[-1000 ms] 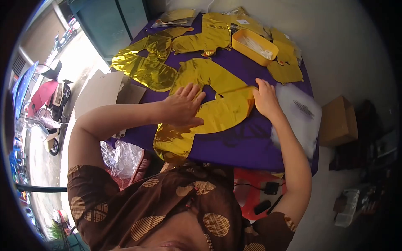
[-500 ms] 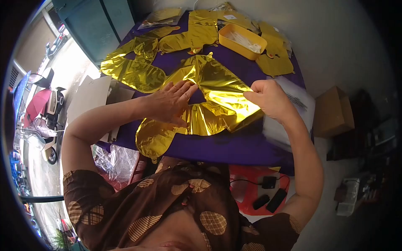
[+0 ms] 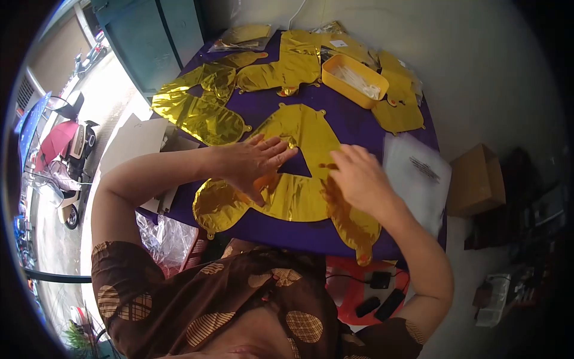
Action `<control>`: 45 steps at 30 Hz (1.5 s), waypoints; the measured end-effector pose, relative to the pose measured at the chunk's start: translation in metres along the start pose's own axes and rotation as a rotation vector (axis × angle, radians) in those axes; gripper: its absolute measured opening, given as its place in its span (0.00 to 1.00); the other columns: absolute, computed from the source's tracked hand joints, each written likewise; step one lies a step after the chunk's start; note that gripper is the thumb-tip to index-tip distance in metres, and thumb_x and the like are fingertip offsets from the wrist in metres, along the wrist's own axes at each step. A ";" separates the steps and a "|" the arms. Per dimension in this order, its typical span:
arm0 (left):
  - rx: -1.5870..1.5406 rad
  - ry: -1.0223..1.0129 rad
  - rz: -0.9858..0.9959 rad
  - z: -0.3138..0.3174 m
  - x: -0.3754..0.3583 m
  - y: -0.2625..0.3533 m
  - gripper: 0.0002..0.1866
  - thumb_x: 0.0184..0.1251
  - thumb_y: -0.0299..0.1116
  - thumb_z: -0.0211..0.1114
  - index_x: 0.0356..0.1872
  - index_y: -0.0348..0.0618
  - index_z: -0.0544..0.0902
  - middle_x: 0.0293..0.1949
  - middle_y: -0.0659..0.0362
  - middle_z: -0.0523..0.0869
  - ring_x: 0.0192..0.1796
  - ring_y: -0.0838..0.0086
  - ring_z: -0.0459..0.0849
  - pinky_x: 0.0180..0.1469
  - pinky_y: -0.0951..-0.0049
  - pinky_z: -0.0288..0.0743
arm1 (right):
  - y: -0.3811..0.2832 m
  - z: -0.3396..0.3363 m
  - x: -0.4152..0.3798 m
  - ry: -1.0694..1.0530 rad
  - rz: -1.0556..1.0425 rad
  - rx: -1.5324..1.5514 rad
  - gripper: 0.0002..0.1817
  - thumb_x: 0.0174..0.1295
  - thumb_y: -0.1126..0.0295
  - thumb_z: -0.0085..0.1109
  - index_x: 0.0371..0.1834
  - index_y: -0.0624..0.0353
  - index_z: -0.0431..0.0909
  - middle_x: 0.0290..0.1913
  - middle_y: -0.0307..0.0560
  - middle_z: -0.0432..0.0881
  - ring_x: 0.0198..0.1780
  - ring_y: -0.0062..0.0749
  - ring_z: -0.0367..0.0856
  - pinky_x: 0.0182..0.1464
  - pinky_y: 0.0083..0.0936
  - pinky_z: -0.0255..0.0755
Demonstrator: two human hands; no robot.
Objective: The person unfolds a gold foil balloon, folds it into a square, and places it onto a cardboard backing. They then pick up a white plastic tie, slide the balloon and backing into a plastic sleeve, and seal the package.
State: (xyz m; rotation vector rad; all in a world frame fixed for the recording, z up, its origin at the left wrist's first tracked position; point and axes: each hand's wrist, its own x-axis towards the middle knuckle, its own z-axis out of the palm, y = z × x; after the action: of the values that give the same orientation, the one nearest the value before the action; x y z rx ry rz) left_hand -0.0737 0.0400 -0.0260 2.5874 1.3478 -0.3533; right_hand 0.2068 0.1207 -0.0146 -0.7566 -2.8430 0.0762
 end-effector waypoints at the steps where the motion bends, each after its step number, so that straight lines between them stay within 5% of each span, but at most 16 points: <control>1: 0.006 -0.022 0.003 -0.002 0.002 0.000 0.71 0.48 0.68 0.75 0.80 0.37 0.39 0.78 0.36 0.52 0.81 0.45 0.49 0.79 0.40 0.47 | -0.002 0.011 0.009 0.010 -0.038 -0.005 0.21 0.69 0.63 0.56 0.61 0.64 0.76 0.65 0.61 0.74 0.68 0.52 0.71 0.68 0.45 0.65; 4: -0.022 0.137 0.093 0.002 0.001 -0.009 0.63 0.53 0.61 0.74 0.79 0.35 0.47 0.75 0.35 0.59 0.78 0.44 0.59 0.77 0.44 0.55 | -0.003 0.039 0.031 0.008 -0.104 -0.004 0.23 0.69 0.64 0.56 0.64 0.62 0.74 0.70 0.60 0.70 0.72 0.53 0.66 0.71 0.45 0.61; 7: -0.168 0.374 0.084 0.008 0.014 -0.039 0.43 0.58 0.49 0.73 0.71 0.36 0.68 0.64 0.40 0.76 0.67 0.46 0.74 0.68 0.51 0.70 | 0.005 0.058 0.043 -0.018 -0.093 -0.022 0.23 0.67 0.65 0.58 0.64 0.60 0.74 0.66 0.59 0.73 0.70 0.51 0.68 0.70 0.44 0.63; 10: -0.128 0.423 -0.256 -0.011 0.014 -0.074 0.12 0.63 0.35 0.67 0.41 0.37 0.84 0.40 0.48 0.85 0.47 0.51 0.85 0.49 0.54 0.79 | 0.013 0.058 0.046 -0.009 -0.100 -0.003 0.18 0.66 0.66 0.60 0.57 0.61 0.78 0.62 0.56 0.76 0.67 0.48 0.71 0.66 0.42 0.66; 11: -0.144 0.427 -0.299 -0.010 0.017 -0.099 0.11 0.64 0.34 0.65 0.39 0.36 0.82 0.40 0.45 0.85 0.45 0.50 0.85 0.48 0.54 0.79 | 0.017 0.056 0.047 0.014 -0.119 -0.011 0.17 0.65 0.66 0.60 0.54 0.61 0.78 0.59 0.55 0.77 0.65 0.47 0.72 0.65 0.42 0.67; 13: -0.139 0.385 -0.484 -0.018 0.017 -0.128 0.12 0.61 0.33 0.66 0.40 0.35 0.81 0.40 0.46 0.84 0.46 0.50 0.84 0.48 0.55 0.79 | 0.024 0.054 0.049 0.060 -0.154 -0.026 0.13 0.63 0.68 0.61 0.48 0.62 0.80 0.55 0.52 0.79 0.62 0.45 0.74 0.62 0.41 0.68; 19: 0.224 0.270 -0.448 -0.011 0.026 -0.191 0.23 0.55 0.37 0.70 0.50 0.38 0.76 0.49 0.46 0.80 0.59 0.50 0.78 0.62 0.49 0.69 | 0.032 0.058 0.097 0.196 -0.256 0.018 0.09 0.60 0.72 0.60 0.41 0.64 0.79 0.47 0.52 0.80 0.55 0.45 0.76 0.56 0.38 0.72; 22: 0.141 0.172 -0.530 -0.017 0.033 -0.194 0.25 0.55 0.37 0.68 0.54 0.38 0.75 0.51 0.46 0.81 0.64 0.53 0.76 0.65 0.46 0.64 | 0.023 0.068 0.140 0.299 -0.321 -0.040 0.06 0.58 0.75 0.58 0.38 0.63 0.79 0.45 0.53 0.80 0.53 0.47 0.76 0.54 0.36 0.73; 25: -0.069 0.349 -0.569 -0.001 0.046 -0.219 0.27 0.56 0.32 0.65 0.59 0.37 0.73 0.56 0.45 0.80 0.66 0.54 0.76 0.63 0.47 0.66 | 0.014 0.084 0.189 0.471 -0.416 -0.052 0.06 0.55 0.77 0.57 0.36 0.62 0.79 0.42 0.52 0.79 0.51 0.47 0.76 0.53 0.36 0.74; 28: -0.167 0.627 -0.663 -0.014 0.048 -0.242 0.18 0.54 0.27 0.63 0.48 0.35 0.77 0.47 0.43 0.85 0.57 0.53 0.84 0.54 0.44 0.74 | 0.010 0.101 0.234 0.405 -0.410 -0.124 0.06 0.54 0.77 0.57 0.36 0.63 0.79 0.43 0.51 0.80 0.50 0.45 0.77 0.53 0.36 0.75; 30: -0.161 0.970 -0.657 -0.024 0.050 -0.266 0.14 0.58 0.25 0.61 0.45 0.31 0.78 0.37 0.43 0.87 0.42 0.52 0.89 0.40 0.49 0.81 | 0.007 0.112 0.260 0.383 -0.390 -0.210 0.06 0.55 0.76 0.57 0.35 0.63 0.80 0.43 0.51 0.80 0.50 0.44 0.78 0.53 0.36 0.76; 33: -1.311 1.582 -0.608 -0.063 0.043 -0.230 0.10 0.65 0.25 0.59 0.43 0.29 0.79 0.30 0.46 0.86 0.30 0.58 0.88 0.28 0.59 0.81 | 0.006 0.127 0.294 0.352 -0.380 -0.245 0.06 0.57 0.74 0.56 0.35 0.62 0.81 0.41 0.50 0.81 0.49 0.43 0.79 0.51 0.36 0.78; 36: -1.805 1.747 -0.531 -0.071 0.040 -0.209 0.14 0.69 0.25 0.55 0.51 0.30 0.79 0.39 0.49 0.85 0.33 0.65 0.86 0.33 0.66 0.80 | 0.005 0.132 0.304 0.259 -0.367 -0.183 0.06 0.59 0.73 0.55 0.34 0.61 0.81 0.38 0.49 0.82 0.48 0.43 0.81 0.50 0.38 0.79; 39: -1.948 1.829 -0.606 -0.062 0.047 -0.201 0.11 0.69 0.26 0.56 0.48 0.31 0.79 0.37 0.49 0.85 0.28 0.66 0.83 0.29 0.68 0.77 | 0.007 0.135 0.305 0.256 -0.326 -0.120 0.06 0.60 0.72 0.55 0.33 0.61 0.82 0.38 0.50 0.83 0.47 0.45 0.82 0.48 0.40 0.80; 42: -1.919 1.883 -0.693 -0.037 0.054 -0.206 0.08 0.68 0.27 0.58 0.43 0.32 0.78 0.28 0.52 0.82 0.20 0.66 0.80 0.20 0.67 0.71 | 0.012 0.144 0.309 0.366 -0.205 0.019 0.07 0.61 0.71 0.57 0.32 0.62 0.84 0.38 0.52 0.85 0.45 0.47 0.84 0.47 0.41 0.80; 45: -1.590 1.738 -1.027 -0.005 0.062 -0.224 0.09 0.64 0.26 0.59 0.37 0.28 0.81 0.31 0.46 0.86 0.26 0.61 0.87 0.26 0.62 0.79 | 0.019 0.144 0.315 0.410 -0.069 0.286 0.08 0.61 0.70 0.60 0.33 0.62 0.86 0.35 0.54 0.86 0.40 0.49 0.85 0.44 0.41 0.79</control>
State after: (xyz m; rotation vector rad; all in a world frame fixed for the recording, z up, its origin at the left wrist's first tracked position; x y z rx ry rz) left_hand -0.2237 0.2156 -0.0548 0.2495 1.6751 2.1358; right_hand -0.0811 0.2935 -0.1015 -0.5394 -2.3978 0.2764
